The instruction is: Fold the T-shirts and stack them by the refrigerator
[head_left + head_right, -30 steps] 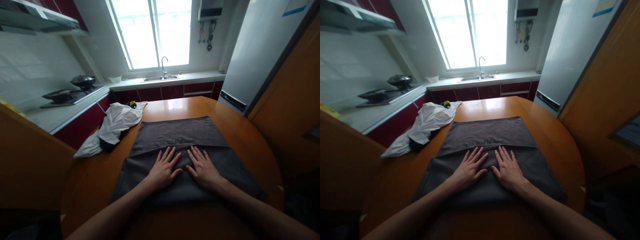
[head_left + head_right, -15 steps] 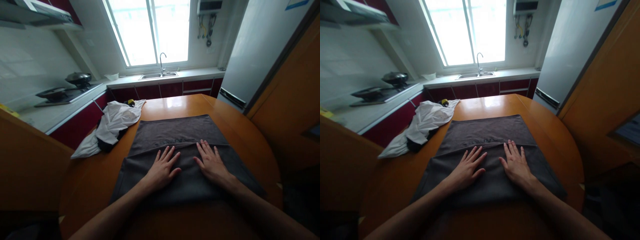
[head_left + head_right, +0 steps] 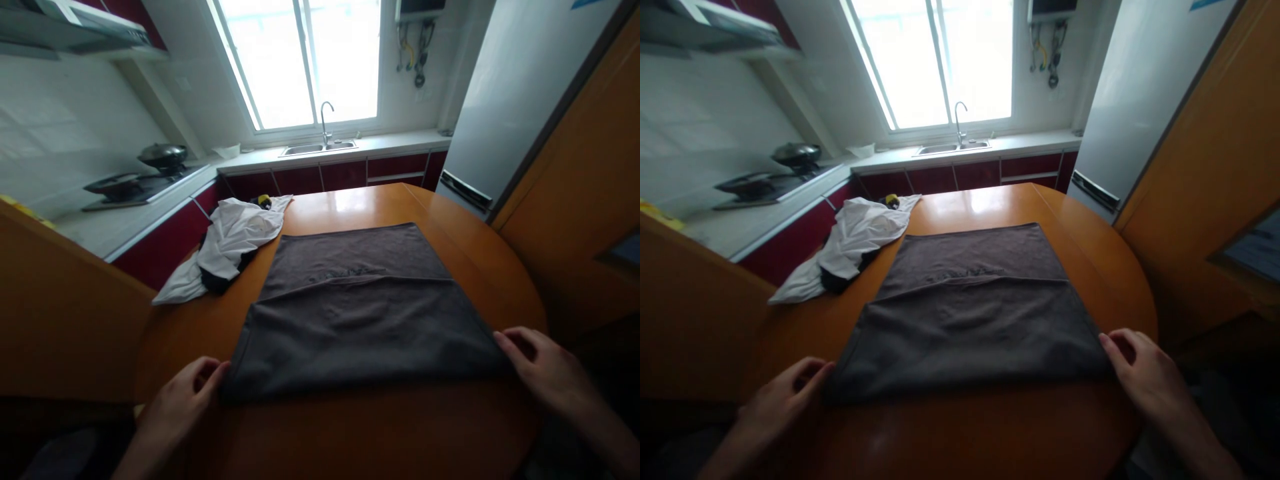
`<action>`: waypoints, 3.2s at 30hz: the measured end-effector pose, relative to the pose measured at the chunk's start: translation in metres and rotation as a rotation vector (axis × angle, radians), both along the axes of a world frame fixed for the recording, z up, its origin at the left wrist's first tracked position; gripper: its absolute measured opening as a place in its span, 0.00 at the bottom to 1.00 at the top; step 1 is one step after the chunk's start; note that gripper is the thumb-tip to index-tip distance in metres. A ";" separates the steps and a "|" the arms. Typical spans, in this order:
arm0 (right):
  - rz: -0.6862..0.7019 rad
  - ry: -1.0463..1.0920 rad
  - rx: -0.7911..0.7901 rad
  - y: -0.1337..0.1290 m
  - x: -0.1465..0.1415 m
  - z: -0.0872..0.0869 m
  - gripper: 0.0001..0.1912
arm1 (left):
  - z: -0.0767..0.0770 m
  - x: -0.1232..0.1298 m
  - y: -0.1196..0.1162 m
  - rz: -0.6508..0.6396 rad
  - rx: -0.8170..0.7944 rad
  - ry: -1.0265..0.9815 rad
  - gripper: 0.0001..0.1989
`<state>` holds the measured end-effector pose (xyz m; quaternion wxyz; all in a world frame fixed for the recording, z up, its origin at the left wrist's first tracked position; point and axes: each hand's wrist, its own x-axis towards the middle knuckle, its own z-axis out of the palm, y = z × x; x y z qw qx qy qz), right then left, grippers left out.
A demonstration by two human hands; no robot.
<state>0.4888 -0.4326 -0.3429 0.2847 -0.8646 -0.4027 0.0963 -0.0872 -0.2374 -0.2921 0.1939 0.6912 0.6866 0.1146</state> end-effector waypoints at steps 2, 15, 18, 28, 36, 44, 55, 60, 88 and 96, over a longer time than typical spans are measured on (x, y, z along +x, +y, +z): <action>-0.018 0.072 -0.031 -0.007 -0.001 -0.003 0.26 | -0.007 -0.003 -0.014 0.015 -0.026 -0.056 0.26; 0.039 0.135 -0.001 -0.012 0.005 -0.012 0.23 | 0.001 0.002 -0.036 -0.059 -0.050 -0.320 0.29; 0.041 0.161 0.032 -0.012 0.004 -0.006 0.23 | 0.007 0.000 -0.037 -0.094 -0.087 -0.383 0.28; 0.057 -0.114 0.023 -0.024 0.019 -0.037 0.23 | -0.013 -0.028 -0.033 -0.155 0.038 -0.204 0.33; 0.368 -0.383 0.230 0.037 -0.073 0.025 0.31 | 0.006 0.087 -0.019 -0.473 0.404 -0.071 0.29; 0.447 -0.436 -0.139 0.046 -0.097 -0.023 0.42 | -0.038 0.116 -0.019 -0.647 0.247 0.262 0.30; 0.327 -0.406 -0.210 0.097 -0.045 -0.002 0.42 | -0.033 0.109 0.049 -0.543 0.330 0.330 0.30; 0.342 -0.387 -0.218 0.095 -0.034 -0.016 0.43 | -0.049 0.097 0.060 -0.535 0.324 0.295 0.30; 0.839 -0.401 0.073 0.060 -0.156 0.010 0.34 | -0.022 0.194 -0.038 -1.013 0.318 0.146 0.32; 0.898 -0.419 0.140 0.014 -0.046 0.010 0.35 | 0.001 0.071 -0.013 -0.869 0.352 0.001 0.28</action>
